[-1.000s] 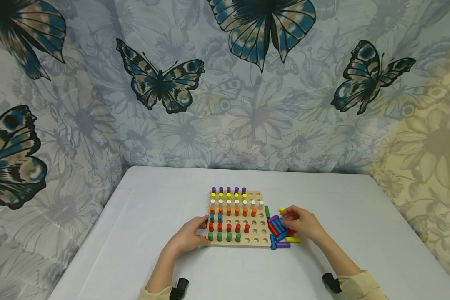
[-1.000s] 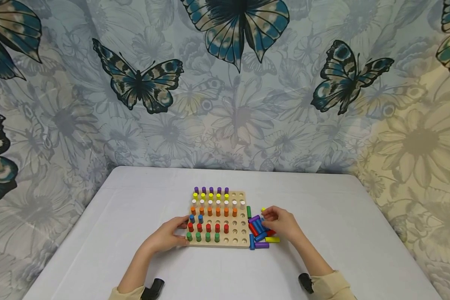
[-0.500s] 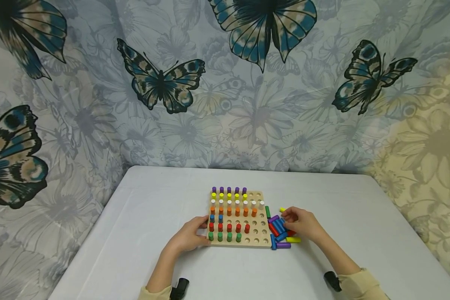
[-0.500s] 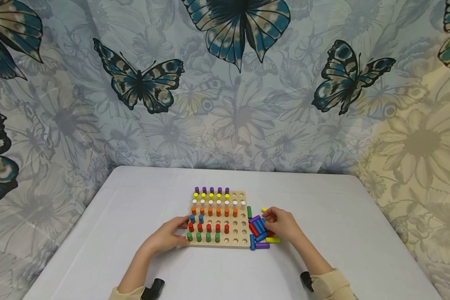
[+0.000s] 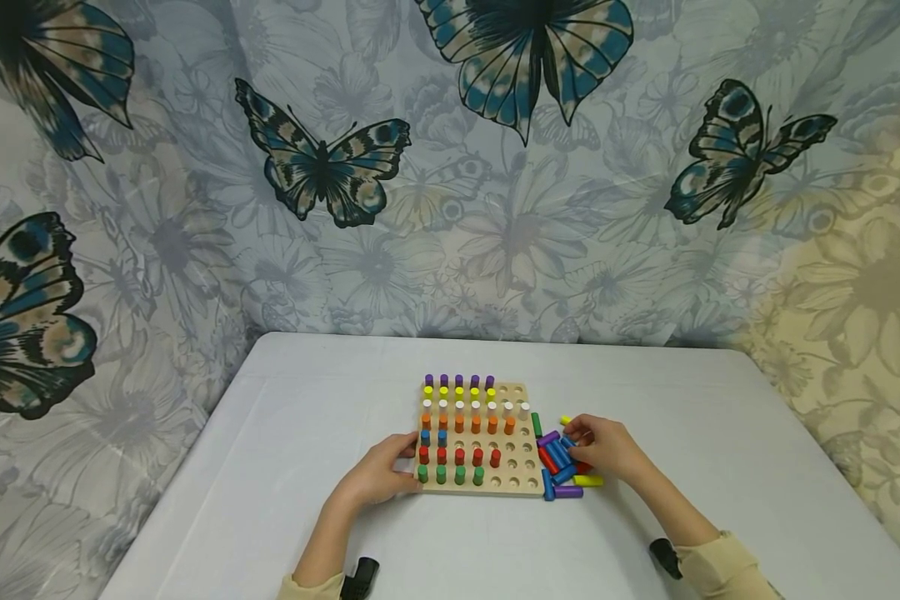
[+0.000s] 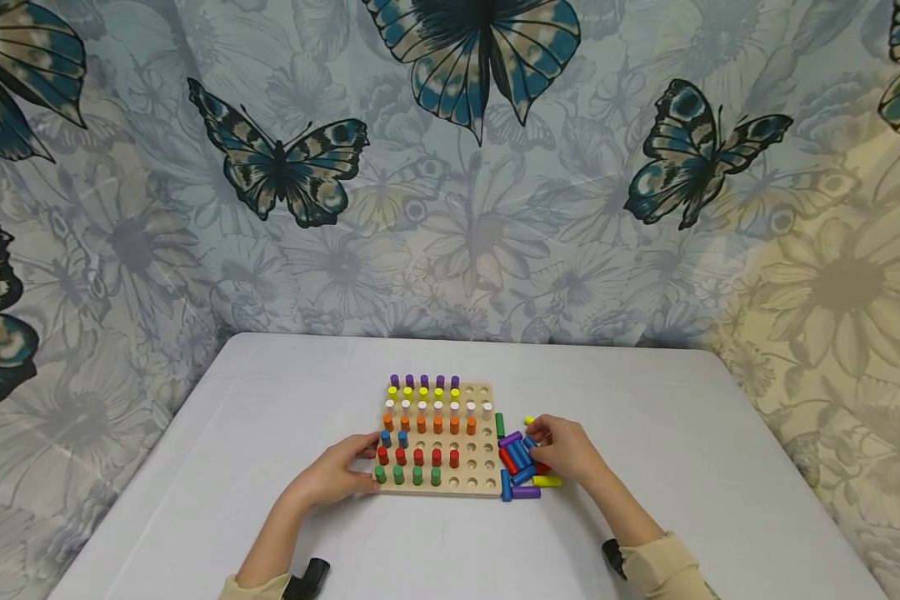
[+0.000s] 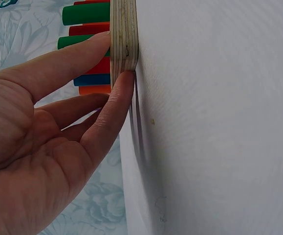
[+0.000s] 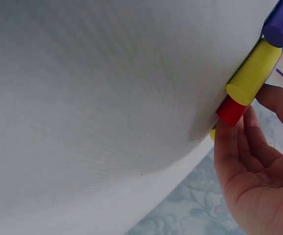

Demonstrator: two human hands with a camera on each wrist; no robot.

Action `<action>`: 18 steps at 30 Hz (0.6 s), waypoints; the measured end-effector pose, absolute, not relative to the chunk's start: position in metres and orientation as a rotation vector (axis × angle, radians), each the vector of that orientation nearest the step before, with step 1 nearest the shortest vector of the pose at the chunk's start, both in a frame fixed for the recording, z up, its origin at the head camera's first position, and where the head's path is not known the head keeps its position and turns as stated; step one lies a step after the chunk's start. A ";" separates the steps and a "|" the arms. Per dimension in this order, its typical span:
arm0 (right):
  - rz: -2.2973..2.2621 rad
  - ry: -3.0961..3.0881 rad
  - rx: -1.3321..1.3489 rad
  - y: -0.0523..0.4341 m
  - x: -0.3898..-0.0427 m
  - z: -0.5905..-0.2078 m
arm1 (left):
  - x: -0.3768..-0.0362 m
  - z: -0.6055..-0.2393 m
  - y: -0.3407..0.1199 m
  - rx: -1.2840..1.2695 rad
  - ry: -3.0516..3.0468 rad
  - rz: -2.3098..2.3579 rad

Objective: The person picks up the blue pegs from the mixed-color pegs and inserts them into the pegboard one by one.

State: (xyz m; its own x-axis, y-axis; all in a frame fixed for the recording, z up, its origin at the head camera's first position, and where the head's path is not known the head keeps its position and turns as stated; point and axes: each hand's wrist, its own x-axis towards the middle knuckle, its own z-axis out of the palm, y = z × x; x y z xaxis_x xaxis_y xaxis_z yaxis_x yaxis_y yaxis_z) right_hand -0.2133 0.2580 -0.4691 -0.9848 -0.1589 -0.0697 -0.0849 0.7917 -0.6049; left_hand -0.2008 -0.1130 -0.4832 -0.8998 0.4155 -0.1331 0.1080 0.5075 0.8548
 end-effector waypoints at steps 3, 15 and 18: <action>-0.942 2.867 -0.209 0.258 -0.214 -0.469 | -0.201 -0.483 -0.113 0.436 2.438 1.342; -0.889 2.885 -0.221 0.258 -0.217 -0.474 | -0.199 -0.481 -0.112 0.425 2.445 1.333; -0.893 2.888 -0.226 0.258 -0.217 -0.474 | -0.200 -0.481 -0.112 0.421 2.444 1.336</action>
State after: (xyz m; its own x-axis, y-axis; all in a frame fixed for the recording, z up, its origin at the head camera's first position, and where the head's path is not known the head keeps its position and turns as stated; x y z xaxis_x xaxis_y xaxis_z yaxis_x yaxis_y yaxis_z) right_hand -0.2166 0.2580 -0.4741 -0.9828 -0.1741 -0.0609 -0.1093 0.8158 -0.5679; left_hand -0.1996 -0.1117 -0.4805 -0.9041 0.4039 -0.1393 0.1008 0.5186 0.8490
